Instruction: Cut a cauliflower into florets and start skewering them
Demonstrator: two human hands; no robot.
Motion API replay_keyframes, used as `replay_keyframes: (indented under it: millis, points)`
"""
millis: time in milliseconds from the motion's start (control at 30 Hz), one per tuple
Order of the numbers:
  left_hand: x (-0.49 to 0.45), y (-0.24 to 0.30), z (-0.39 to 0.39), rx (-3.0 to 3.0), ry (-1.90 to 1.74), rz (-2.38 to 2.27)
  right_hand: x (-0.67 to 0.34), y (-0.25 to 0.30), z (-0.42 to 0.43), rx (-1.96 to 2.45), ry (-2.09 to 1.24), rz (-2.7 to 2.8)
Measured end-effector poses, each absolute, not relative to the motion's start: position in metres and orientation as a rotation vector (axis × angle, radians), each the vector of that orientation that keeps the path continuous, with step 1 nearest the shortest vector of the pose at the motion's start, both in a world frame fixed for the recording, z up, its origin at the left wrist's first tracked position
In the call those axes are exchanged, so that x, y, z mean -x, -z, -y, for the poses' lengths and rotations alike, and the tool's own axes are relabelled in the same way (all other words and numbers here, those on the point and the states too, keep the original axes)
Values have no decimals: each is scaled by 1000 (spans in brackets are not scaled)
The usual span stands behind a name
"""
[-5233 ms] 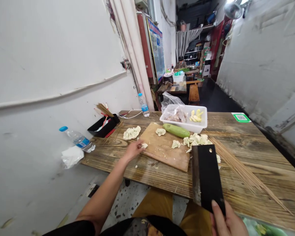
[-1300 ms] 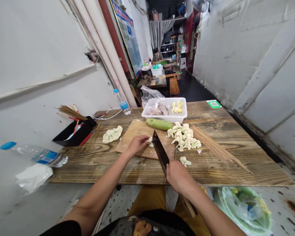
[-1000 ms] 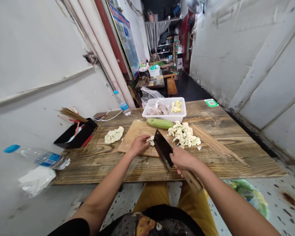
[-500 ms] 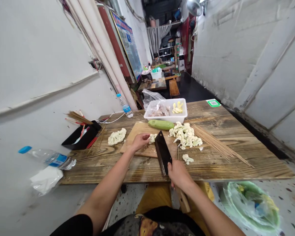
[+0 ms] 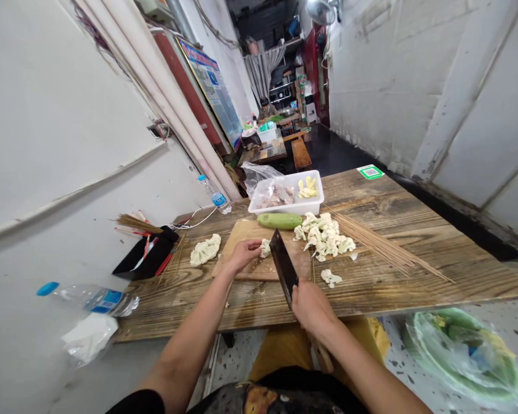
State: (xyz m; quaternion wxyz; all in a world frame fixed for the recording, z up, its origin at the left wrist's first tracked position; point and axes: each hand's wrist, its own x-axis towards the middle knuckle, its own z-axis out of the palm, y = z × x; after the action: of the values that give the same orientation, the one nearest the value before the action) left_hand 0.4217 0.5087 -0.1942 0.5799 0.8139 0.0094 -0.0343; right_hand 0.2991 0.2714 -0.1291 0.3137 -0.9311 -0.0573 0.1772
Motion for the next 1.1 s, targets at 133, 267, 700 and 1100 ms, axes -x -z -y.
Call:
replay_keyframes:
  millis: [133, 267, 700, 1100]
  points:
    - [-424, 194, -509, -1894, 85, -6, -309, 135, -259, 2306, -644, 139]
    - [-431, 190, -510, -1865, 146, -9, -314, 145, -247, 2061, -734, 68]
    - [-433, 175, -506, -1941, 262, 152, -299, 164, -240, 1761, -739, -114]
    - [-424, 172, -472, -2477, -17, -12, -295, 170, -240, 1713, -713, -90]
